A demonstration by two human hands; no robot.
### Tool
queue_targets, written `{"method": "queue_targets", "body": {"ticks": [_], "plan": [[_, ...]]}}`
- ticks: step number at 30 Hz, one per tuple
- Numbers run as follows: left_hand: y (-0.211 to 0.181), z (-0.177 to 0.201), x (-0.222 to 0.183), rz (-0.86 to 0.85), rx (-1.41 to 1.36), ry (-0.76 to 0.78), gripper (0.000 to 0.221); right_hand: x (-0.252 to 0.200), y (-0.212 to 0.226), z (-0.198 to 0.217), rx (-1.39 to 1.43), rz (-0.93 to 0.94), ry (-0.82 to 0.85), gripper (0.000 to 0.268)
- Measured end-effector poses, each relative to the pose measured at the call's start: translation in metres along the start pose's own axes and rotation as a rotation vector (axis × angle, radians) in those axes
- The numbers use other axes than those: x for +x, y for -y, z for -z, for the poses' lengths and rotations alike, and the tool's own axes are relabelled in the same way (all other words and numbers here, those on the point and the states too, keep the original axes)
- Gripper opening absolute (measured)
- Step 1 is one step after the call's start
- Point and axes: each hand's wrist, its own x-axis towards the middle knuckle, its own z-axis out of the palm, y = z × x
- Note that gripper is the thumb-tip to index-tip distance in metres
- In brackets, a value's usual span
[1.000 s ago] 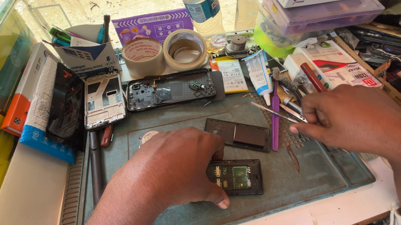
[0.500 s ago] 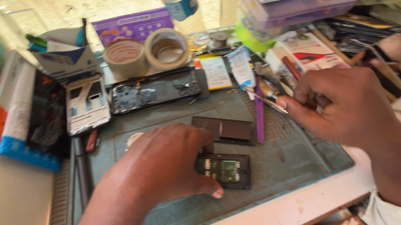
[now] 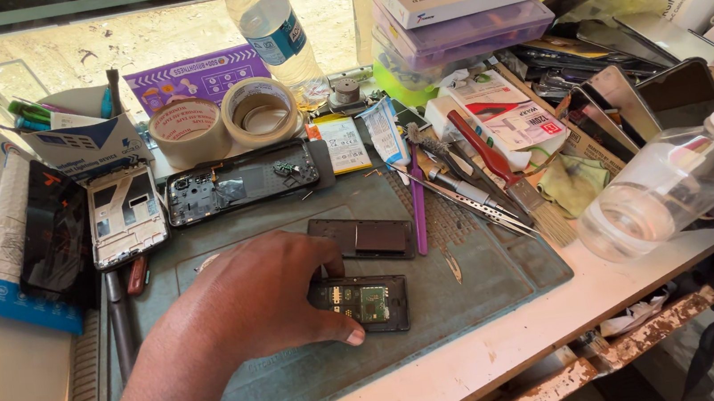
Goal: The person cleans the internal circuit board of a disassembled mobile phone using a small brush and a purple toothbrush. They apply liquid from a water bottle to the board and scrub the components. The person also uses a metal tool to manipulate parts of the circuit board.
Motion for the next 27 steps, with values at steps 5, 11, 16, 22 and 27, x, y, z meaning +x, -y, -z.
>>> {"method": "queue_targets", "body": {"ticks": [5,11,16,22,27], "plan": [[0.000,0.000,0.001,0.024,-0.006,0.018,0.065,-0.020,-0.080,-0.048,0.169,-0.556,0.296,0.052],[-0.001,-0.001,0.001,0.013,0.006,-0.002,0.063,-0.023,-0.090,-0.051,0.288,-0.378,0.279,0.042],[-0.001,-0.001,0.001,0.020,0.009,0.006,0.063,-0.021,-0.082,-0.043,-0.101,-0.173,0.195,0.036],[0.000,-0.001,0.001,0.011,-0.001,-0.007,0.064,-0.011,-0.072,-0.039,0.142,-0.118,0.201,0.026],[-0.001,0.000,0.000,0.029,0.002,-0.002,0.063,-0.013,-0.071,-0.038,0.056,-0.120,0.212,0.029]]}}
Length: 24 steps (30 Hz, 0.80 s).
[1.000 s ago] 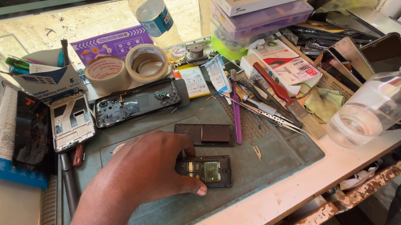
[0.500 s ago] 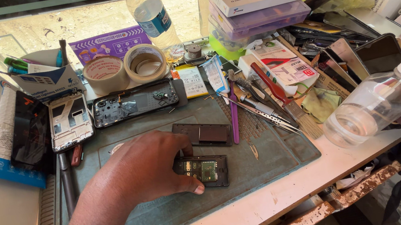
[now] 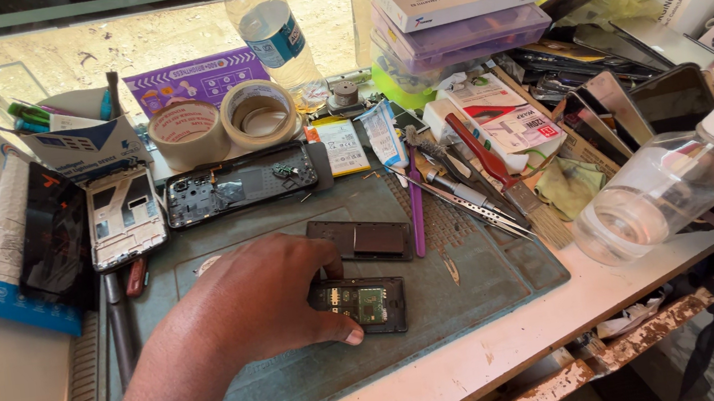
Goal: The person cleans the internal circuit board of a disassembled mobile phone using a small brush and a purple toothbrush. They apply liquid from a water bottle to the board and scrub the components. The person also uses a metal tool to manipulate parts of the circuit board.
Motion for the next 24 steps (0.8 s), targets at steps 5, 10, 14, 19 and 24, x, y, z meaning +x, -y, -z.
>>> {"method": "queue_targets", "body": {"ticks": [5,10,14,19,24], "plan": [[0.001,-0.001,0.001,-0.018,0.025,0.015,0.061,-0.002,0.022,0.013,0.085,-0.092,-0.098,0.026],[0.003,-0.001,0.000,-0.053,-0.011,-0.004,0.057,-0.013,0.169,0.052,0.250,0.156,-0.189,0.019],[0.004,0.000,0.002,-0.052,0.001,0.021,0.054,-0.038,0.310,0.083,0.372,0.484,0.033,0.013],[0.008,-0.003,0.004,-0.107,-0.017,0.000,0.057,-0.032,0.438,0.071,0.298,0.930,0.348,0.012],[0.014,-0.012,0.011,-0.154,-0.031,-0.029,0.065,-0.009,0.498,0.057,0.295,1.135,0.500,0.017]]}}
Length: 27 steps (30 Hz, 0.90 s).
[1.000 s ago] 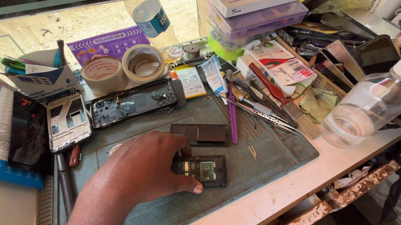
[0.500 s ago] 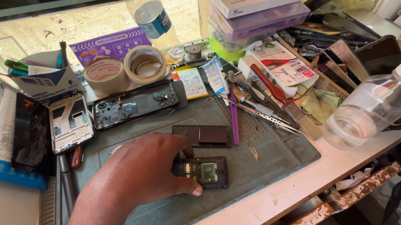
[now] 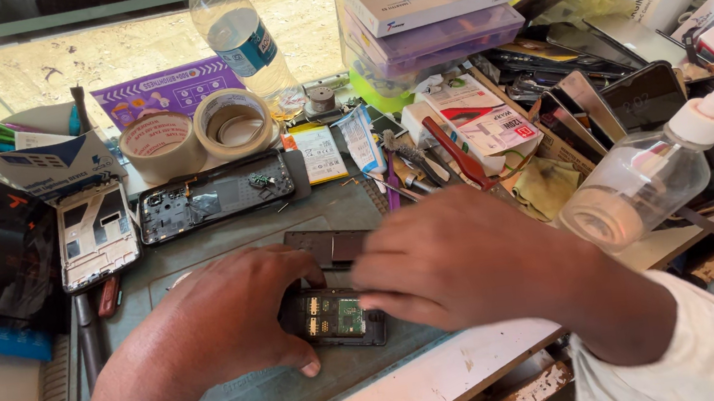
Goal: The person cleans the internal circuit board of a disassembled mobile phone using a small brush and a purple toothbrush. They apply liquid from a water bottle to the board and scrub the components. The person also uses a metal tool to manipulate parts of the circuit board.
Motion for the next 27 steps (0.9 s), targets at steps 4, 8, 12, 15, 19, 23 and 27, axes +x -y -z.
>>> {"method": "queue_targets", "body": {"ticks": [4,8,12,15,19,23,27], "plan": [[0.004,-0.003,0.001,0.001,0.009,-0.022,0.066,0.031,-0.014,-0.010,-0.027,0.028,0.086,0.018],[0.008,-0.005,0.002,0.023,0.030,-0.030,0.063,0.039,-0.032,-0.029,0.017,0.090,-0.021,0.017],[0.008,-0.006,-0.001,0.006,-0.012,-0.075,0.067,0.025,-0.054,-0.033,-0.022,-0.100,0.020,0.016],[0.003,-0.002,-0.003,0.039,0.004,-0.060,0.062,0.015,-0.072,-0.022,0.012,-0.237,0.053,0.017],[0.003,-0.001,-0.004,0.043,0.023,-0.042,0.059,0.006,-0.077,-0.012,-0.042,-0.373,0.173,0.024],[0.005,-0.006,-0.004,-0.009,0.036,-0.088,0.052,0.011,-0.067,-0.006,-0.115,-0.476,0.391,0.025],[0.005,-0.005,-0.005,-0.034,0.046,-0.095,0.049,0.013,-0.059,-0.002,-0.079,-0.631,0.596,0.019]]}}
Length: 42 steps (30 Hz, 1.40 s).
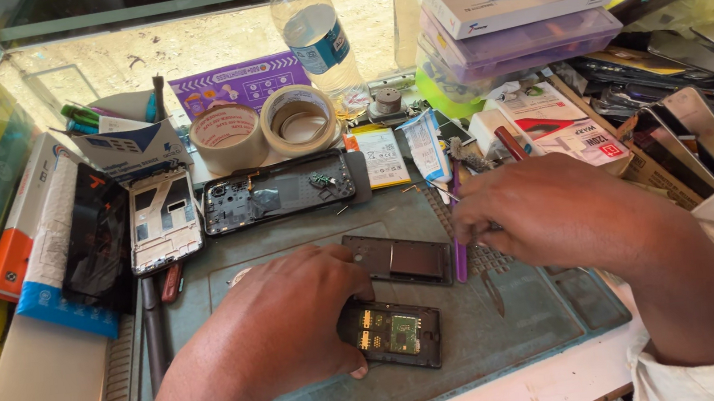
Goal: The person cleans the internal circuit board of a disassembled mobile phone using a small brush and a purple toothbrush. They apply liquid from a water bottle to the board and scrub the components. The person also uses a metal tool to manipulate parts of the circuit board.
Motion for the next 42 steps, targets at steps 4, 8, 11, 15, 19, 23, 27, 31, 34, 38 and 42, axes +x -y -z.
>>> {"method": "queue_targets", "body": {"ticks": [4,8,11,15,19,23,27,31,34,38,42], "plan": [[-0.006,0.005,0.000,0.068,-0.001,0.063,0.050,0.003,-0.003,-0.006,0.037,0.061,0.005,0.021],[-0.007,0.008,0.000,0.033,0.004,0.047,0.057,-0.003,-0.005,-0.005,-0.017,0.009,0.145,0.016],[-0.005,0.008,0.000,0.026,-0.011,0.043,0.059,-0.009,-0.005,0.001,0.036,-0.189,0.327,0.040],[-0.005,0.005,-0.001,0.012,-0.004,0.026,0.059,-0.001,-0.002,-0.003,0.012,-0.215,0.351,0.044],[-0.002,0.003,-0.001,-0.010,-0.006,0.004,0.054,0.006,-0.011,-0.013,0.030,-0.170,0.309,0.041],[-0.001,-0.002,0.000,-0.024,-0.013,-0.020,0.056,0.013,-0.020,-0.024,0.049,-0.223,0.354,0.040],[0.002,-0.007,0.000,-0.072,0.000,-0.059,0.053,0.016,-0.023,-0.031,0.027,-0.207,0.359,0.053],[0.002,-0.009,0.004,-0.093,0.023,-0.059,0.052,0.026,-0.034,-0.044,0.048,-0.200,0.386,0.043],[0.000,-0.005,0.001,-0.055,0.024,-0.026,0.050,0.030,-0.039,-0.048,0.060,-0.172,0.391,0.032],[-0.003,0.000,-0.002,-0.048,-0.014,-0.041,0.049,0.017,-0.030,-0.036,-0.063,-0.180,0.313,0.022],[-0.005,0.003,-0.003,-0.010,0.001,0.008,0.046,-0.002,-0.017,-0.014,-0.087,-0.207,0.027,0.020]]}}
